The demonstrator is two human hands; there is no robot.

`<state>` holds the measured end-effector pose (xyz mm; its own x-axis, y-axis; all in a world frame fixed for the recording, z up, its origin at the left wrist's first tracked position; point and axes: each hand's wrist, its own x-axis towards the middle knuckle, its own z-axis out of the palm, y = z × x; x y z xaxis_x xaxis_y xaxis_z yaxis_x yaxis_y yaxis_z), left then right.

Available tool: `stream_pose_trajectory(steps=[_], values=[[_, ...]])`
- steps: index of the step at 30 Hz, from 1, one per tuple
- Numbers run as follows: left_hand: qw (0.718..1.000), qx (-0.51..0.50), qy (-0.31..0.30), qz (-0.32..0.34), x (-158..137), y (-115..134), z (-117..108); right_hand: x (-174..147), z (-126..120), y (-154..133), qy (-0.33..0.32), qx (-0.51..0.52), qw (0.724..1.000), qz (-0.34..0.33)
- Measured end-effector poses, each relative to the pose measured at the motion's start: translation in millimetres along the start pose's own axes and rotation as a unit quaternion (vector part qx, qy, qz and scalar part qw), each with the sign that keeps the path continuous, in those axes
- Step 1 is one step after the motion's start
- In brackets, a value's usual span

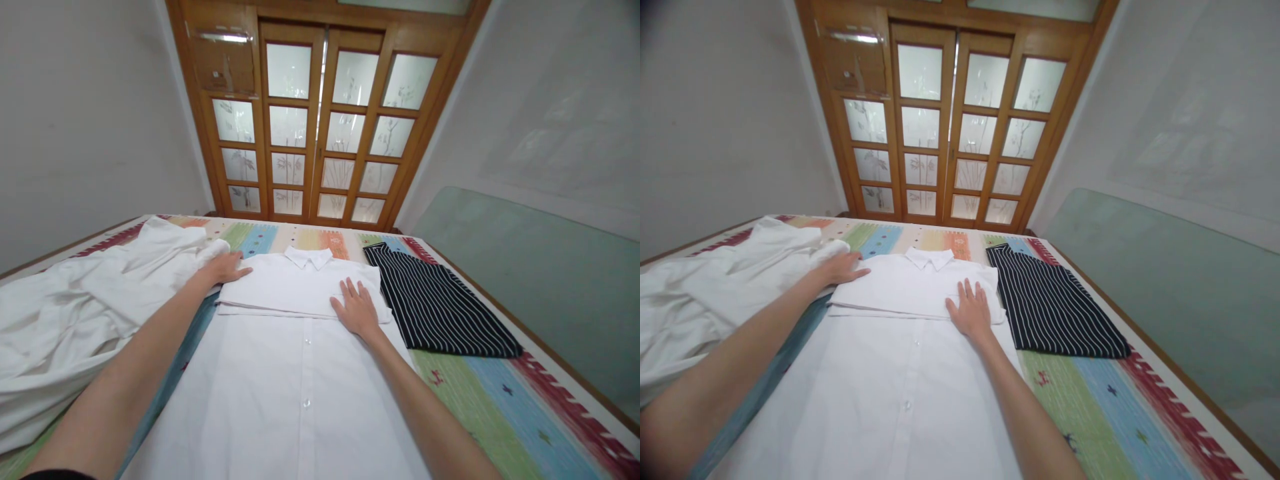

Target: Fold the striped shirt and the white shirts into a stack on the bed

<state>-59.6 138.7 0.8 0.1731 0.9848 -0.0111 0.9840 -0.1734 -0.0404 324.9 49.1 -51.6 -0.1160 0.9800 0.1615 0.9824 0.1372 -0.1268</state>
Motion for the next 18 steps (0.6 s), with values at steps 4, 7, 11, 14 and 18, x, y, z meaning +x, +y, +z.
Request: stream_pose_trajectory(steps=[4,7,11,14,18], values=[[0.995,0.027,0.093,-0.001,-7,5,2,3,3,0,0.003,0.005,1.0,0.02],[0.986,0.039,0.164,0.002,-18,22,3,4,4,1,0.002,0.003,1.0,0.02],[0.99,0.0,0.139,0.029,-40,56,16,3,3,0,-0.007,-0.006,1.0,0.02],[0.996,-0.013,0.085,0.039,-58,75,31,3,1,0,-0.012,-0.012,1.0,0.018],[0.996,-0.023,0.082,0.04,-77,83,42,3,1,1,-0.015,-0.016,1.0,0.021]])
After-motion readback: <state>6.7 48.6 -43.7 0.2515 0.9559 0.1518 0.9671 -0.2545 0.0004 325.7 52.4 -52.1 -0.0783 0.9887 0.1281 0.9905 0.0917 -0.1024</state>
